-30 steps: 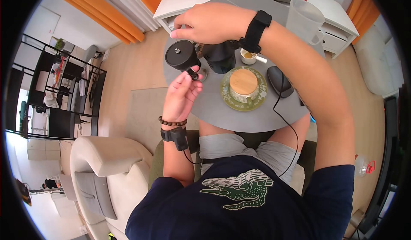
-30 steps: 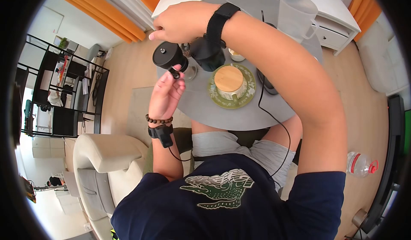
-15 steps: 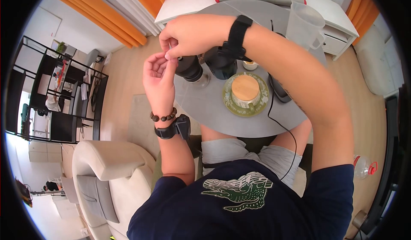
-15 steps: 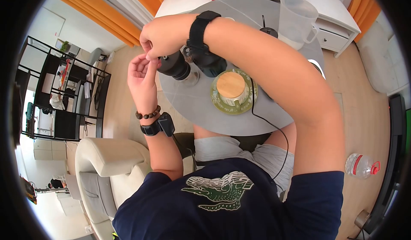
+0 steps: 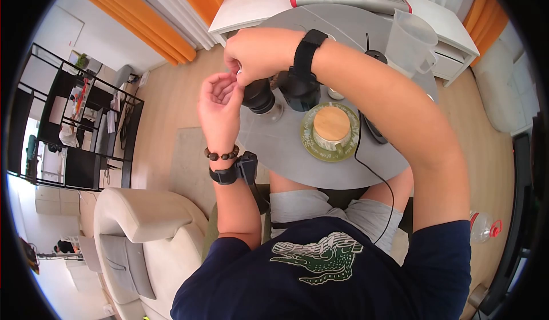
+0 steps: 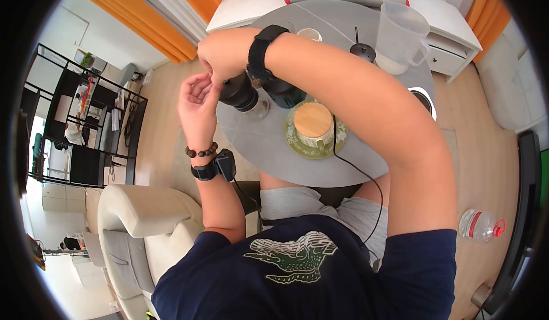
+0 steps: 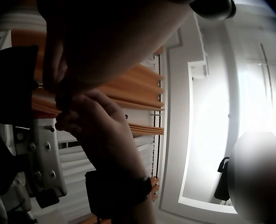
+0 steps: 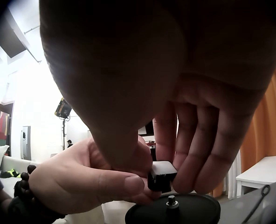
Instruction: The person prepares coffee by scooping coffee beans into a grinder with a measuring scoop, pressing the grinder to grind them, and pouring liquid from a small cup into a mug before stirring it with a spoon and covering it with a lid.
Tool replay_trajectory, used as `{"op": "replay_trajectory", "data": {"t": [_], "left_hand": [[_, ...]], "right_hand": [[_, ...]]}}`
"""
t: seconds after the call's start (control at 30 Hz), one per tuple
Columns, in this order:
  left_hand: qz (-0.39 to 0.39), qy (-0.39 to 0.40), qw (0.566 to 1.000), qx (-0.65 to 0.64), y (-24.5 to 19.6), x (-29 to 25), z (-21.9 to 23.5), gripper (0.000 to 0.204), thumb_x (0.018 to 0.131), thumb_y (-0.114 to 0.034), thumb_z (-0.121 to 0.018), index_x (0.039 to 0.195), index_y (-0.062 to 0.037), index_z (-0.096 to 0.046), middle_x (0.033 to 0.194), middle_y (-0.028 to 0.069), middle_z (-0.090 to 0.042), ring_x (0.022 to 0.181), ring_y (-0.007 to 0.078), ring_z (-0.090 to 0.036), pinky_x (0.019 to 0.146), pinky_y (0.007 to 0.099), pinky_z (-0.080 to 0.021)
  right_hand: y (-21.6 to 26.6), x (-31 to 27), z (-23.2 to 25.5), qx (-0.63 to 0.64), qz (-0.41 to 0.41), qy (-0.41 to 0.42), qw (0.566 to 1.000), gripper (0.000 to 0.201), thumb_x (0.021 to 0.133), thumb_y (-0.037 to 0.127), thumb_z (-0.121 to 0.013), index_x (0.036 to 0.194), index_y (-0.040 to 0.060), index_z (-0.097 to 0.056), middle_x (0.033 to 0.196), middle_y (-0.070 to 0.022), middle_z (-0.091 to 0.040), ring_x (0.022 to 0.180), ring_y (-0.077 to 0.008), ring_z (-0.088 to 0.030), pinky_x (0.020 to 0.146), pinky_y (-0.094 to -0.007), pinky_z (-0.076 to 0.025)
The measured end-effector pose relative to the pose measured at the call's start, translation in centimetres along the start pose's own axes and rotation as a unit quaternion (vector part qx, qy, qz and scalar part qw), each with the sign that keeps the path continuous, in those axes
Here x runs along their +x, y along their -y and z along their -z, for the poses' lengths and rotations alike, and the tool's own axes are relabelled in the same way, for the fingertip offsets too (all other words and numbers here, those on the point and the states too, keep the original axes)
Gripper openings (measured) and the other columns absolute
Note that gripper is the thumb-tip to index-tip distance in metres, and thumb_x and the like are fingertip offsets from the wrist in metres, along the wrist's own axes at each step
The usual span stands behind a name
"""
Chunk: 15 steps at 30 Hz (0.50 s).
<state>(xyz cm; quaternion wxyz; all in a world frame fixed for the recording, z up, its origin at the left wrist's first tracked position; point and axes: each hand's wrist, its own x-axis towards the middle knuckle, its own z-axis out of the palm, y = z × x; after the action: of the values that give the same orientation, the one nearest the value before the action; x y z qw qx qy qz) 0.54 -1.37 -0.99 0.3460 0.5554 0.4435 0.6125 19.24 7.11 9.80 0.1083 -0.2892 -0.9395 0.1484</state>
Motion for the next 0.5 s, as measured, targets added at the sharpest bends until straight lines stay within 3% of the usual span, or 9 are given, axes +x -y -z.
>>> {"op": "replay_trajectory", "data": {"t": [0.03, 0.1, 0.13, 0.2, 0.23, 0.3, 0.37, 0.47, 0.5], "left_hand": [[0.000, -0.003, 1.000, -0.001, 0.0, 0.0, 0.2, 0.041, 0.103, 0.006, -0.079, 0.139, 0.0046, -0.061, 0.126, 0.0152, -0.079, 0.115, 0.0177, -0.077, 0.102, 0.0285, -0.062], [-0.025, 0.001, 0.997, 0.078, -0.2, -0.1, 0.5, 0.059, 0.100, -0.001, -0.086, 0.151, 0.0032, -0.057, 0.141, 0.0193, -0.074, 0.135, 0.0224, -0.070, 0.116, 0.0364, -0.056], [-0.025, -0.003, 0.997, 0.077, -0.2, -0.4, 0.7, 0.059, 0.100, -0.001, -0.086, 0.151, 0.0032, -0.057, 0.141, 0.0193, -0.074, 0.135, 0.0224, -0.070, 0.116, 0.0364, -0.056], [-0.091, 0.002, 0.976, 0.199, -0.1, -1.1, 1.0, 0.090, 0.094, -0.013, -0.095, 0.167, -0.0002, -0.045, 0.163, 0.0231, -0.059, 0.154, 0.0279, -0.055, 0.130, 0.0450, -0.044], [-0.091, -0.002, 0.976, 0.198, 0.7, -1.3, 1.2, 0.090, 0.094, -0.013, -0.095, 0.167, -0.0002, -0.045, 0.163, 0.0231, -0.059, 0.154, 0.0279, -0.055, 0.130, 0.0450, -0.044], [-0.032, 0.043, 0.990, 0.133, 3.9, -1.8, 1.8, 0.115, 0.087, -0.021, -0.101, 0.176, -0.0028, -0.031, 0.176, 0.0251, -0.042, 0.162, 0.0314, -0.045, 0.136, 0.0488, -0.035], [-0.009, 0.057, 0.991, 0.118, 5.4, -2.3, 1.6, 0.121, 0.087, -0.020, -0.102, 0.178, -0.0029, -0.024, 0.176, 0.0230, -0.041, 0.160, 0.0317, -0.047, 0.134, 0.0480, -0.037], [0.028, 0.088, 0.994, 0.050, 5.5, -2.8, 0.5, 0.118, 0.083, -0.022, -0.104, 0.173, -0.0013, -0.031, 0.162, 0.0187, -0.057, 0.151, 0.0285, -0.057, 0.124, 0.0439, -0.048], [0.029, 0.084, 0.995, 0.049, 5.8, -2.9, 0.3, 0.118, 0.083, -0.022, -0.104, 0.173, -0.0013, -0.031, 0.162, 0.0187, -0.057, 0.151, 0.0285, -0.057, 0.124, 0.0439, -0.048]], "right_hand": [[-0.1, 0.3, -0.3, -0.009, -0.006, -0.013, 1.000, 0.031, 0.086, 0.021, -0.083, 0.109, -0.0006, -0.084, 0.105, -0.0184, -0.082, 0.099, -0.0363, -0.078, 0.087, -0.0467, -0.062], [-0.4, 0.7, -0.8, -0.020, -0.010, -0.023, 0.999, 0.031, 0.086, 0.021, -0.083, 0.108, -0.0008, -0.084, 0.104, -0.0187, -0.082, 0.099, -0.0368, -0.078, 0.087, -0.0472, -0.062], [-0.6, 0.7, -0.9, -0.017, -0.013, -0.035, 0.999, 0.031, 0.086, 0.020, -0.082, 0.108, -0.0011, -0.083, 0.104, -0.0189, -0.082, 0.099, -0.0370, -0.078, 0.087, -0.0474, -0.062], [-0.7, 0.5, -0.8, -0.017, -0.013, -0.044, 0.999, 0.030, 0.086, 0.020, -0.081, 0.108, -0.0014, -0.083, 0.104, -0.0191, -0.082, 0.100, -0.0373, -0.078, 0.087, -0.0477, -0.062], [-0.4, 0.2, -0.5, -0.011, -0.016, -0.035, 0.999, 0.030, 0.087, 0.020, -0.080, 0.108, -0.0016, -0.082, 0.103, -0.0192, -0.082, 0.099, -0.0376, -0.078, 0.086, -0.0479, -0.062], [-0.1, 0.1, -0.4, -0.008, -0.016, -0.025, 1.000, 0.029, 0.087, 0.019, -0.079, 0.107, -0.0018, -0.081, 0.103, -0.0193, -0.082, 0.098, -0.0379, -0.078, 0.086, -0.0481, -0.062], [-0.5, 0.5, -1.2, -0.009, -0.004, -0.039, 0.999, 0.027, 0.089, 0.017, -0.077, 0.108, -0.0021, -0.081, 0.102, -0.0194, -0.081, 0.096, -0.0380, -0.078, 0.086, -0.0482, -0.062], [-1.0, 0.9, -1.9, 0.002, 0.016, -0.042, 0.999, 0.027, 0.091, 0.016, -0.075, 0.109, -0.0026, -0.081, 0.100, -0.0191, -0.081, 0.095, -0.0385, -0.078, 0.085, -0.0487, -0.063], [-0.8, 0.8, -1.7, 0.001, 0.018, -0.038, 0.999, 0.027, 0.091, 0.016, -0.075, 0.109, -0.0026, -0.081, 0.100, -0.0191, -0.081, 0.095, -0.0385, -0.078, 0.085, -0.0487, -0.063]]}}
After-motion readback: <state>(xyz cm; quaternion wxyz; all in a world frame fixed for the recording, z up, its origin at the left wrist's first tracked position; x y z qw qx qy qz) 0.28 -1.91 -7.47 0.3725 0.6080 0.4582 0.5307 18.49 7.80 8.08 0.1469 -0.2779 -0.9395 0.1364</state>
